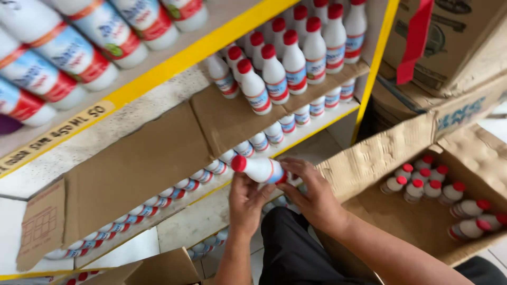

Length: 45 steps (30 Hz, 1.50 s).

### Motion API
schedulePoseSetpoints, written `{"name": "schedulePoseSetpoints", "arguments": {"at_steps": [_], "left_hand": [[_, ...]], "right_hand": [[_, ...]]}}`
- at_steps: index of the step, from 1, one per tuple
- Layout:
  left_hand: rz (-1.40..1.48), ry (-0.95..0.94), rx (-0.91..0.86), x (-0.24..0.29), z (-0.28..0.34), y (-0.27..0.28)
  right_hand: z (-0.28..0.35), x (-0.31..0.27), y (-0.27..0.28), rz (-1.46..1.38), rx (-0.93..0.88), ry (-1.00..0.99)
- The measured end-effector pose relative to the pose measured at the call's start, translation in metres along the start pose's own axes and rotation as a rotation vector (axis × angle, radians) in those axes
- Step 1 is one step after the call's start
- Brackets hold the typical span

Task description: Stocking shelves with bottles of liquid bleach and cleaning products from cardboard boxes.

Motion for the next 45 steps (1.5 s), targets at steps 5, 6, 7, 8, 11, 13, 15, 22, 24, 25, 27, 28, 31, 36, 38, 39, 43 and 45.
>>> {"name": "schedulePoseSetpoints", "arguments": {"at_steps": [5,6,7,8,11,13,15,22,24,25,27,28,31,36,38,39,43,45], "left_hand": [[-0.163,-0.154,0.189,0.062,-0.040,0.023],[-0.217,-0.179,0.243,0.073,-0.050,0.027],[-0.215,-0.192,0.238,0.074,-0.060,0.031],[-0.270,-0.226,0.265,0.077,-0.069,0.035],[-0.368,-0.290,0.316,0.083,-0.092,0.041],[-0.411,-0.317,0.342,0.089,-0.104,0.040],[-0.540,-0.259,0.450,0.094,-0.114,0.042],[-0.541,-0.251,0.451,0.088,-0.156,0.042],[-0.598,-0.243,0.479,0.092,-0.160,0.037],[-0.601,-0.240,0.476,0.094,-0.160,0.035],[-0.664,-0.207,0.517,0.099,-0.158,0.032],[-0.668,-0.207,0.513,0.098,-0.161,0.033],[-0.648,-0.216,0.498,0.088,-0.171,0.044],[-0.600,-0.273,0.429,0.070,-0.183,0.060],[-0.757,-0.424,0.510,0.085,-0.150,0.044],[-0.910,-0.589,0.607,0.094,-0.129,0.029],[-1.047,-0.717,0.591,0.064,-0.043,-0.025],[-0.971,-0.563,0.544,0.024,-0.020,-0.032]], "right_hand": [[-0.065,0.004,-0.035,0.222,-0.025,0.087],[-0.073,0.015,-0.043,0.168,-0.029,0.071],[-0.078,0.019,-0.050,0.174,-0.025,0.083],[-0.081,0.034,-0.058,0.106,-0.031,-0.023],[-0.087,0.053,-0.073,0.003,-0.012,-0.130],[-0.090,0.061,-0.077,-0.035,0.012,-0.136],[-0.084,0.080,-0.090,-0.141,-0.039,-0.273],[-0.087,0.062,-0.081,-0.060,-0.039,-0.126],[-0.086,0.063,-0.079,-0.037,-0.038,-0.125],[-0.086,0.065,-0.079,-0.038,-0.035,-0.129],[-0.086,0.064,-0.077,-0.016,-0.026,-0.088],[-0.086,0.066,-0.076,-0.015,-0.021,-0.089],[-0.084,0.072,-0.078,-0.053,-0.025,-0.111],[-0.076,0.090,-0.082,-0.249,0.025,-0.229],[-0.072,0.093,-0.081,-0.252,0.070,-0.216],[-0.069,0.095,-0.078,-0.268,0.101,-0.194],[-0.023,0.098,-0.045,-0.389,0.291,-0.216],[0.003,0.088,-0.022,-0.258,0.212,-0.261]]}}
Point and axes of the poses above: each hand's wrist, its own z-axis away from the middle knuckle, its own y-axis out of the back of the hand, x = y × z, the point moved 9 cm from there along -z, towards the middle knuckle, and after that the axes turned 14 degrees about y, right-handed, at the moved point
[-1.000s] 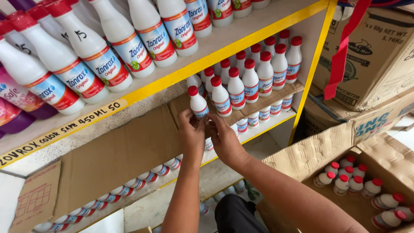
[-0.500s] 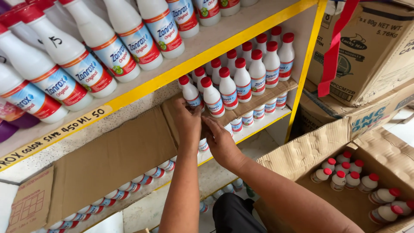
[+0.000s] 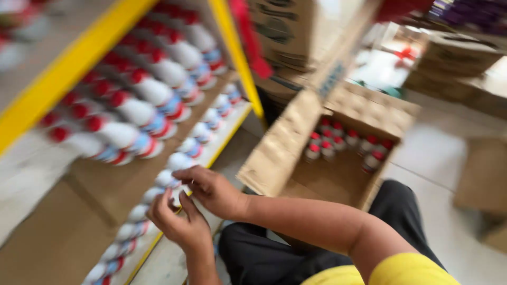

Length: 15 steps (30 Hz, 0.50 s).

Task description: Stocking shelves with bottles of liquid bleach and cleaning products from cardboard boxes.

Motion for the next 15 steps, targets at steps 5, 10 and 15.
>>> {"name": "schedulePoseSetpoints", "arguments": {"at_steps": [5,10,15], "left_hand": [[0.088,0.020,-0.369,-0.021,0.116,-0.083],[0.136,0.055,-0.701,-0.004,0.200,-0.149],[0.260,0.049,-1.019,0.015,0.269,-0.212]], "right_hand": [[0.100,0.034,0.081,0.188,-0.059,-0.144],[0.194,0.053,0.189,0.313,0.046,-0.461],[0.232,0.038,0.302,1.022,-0.046,-0.450]]}}
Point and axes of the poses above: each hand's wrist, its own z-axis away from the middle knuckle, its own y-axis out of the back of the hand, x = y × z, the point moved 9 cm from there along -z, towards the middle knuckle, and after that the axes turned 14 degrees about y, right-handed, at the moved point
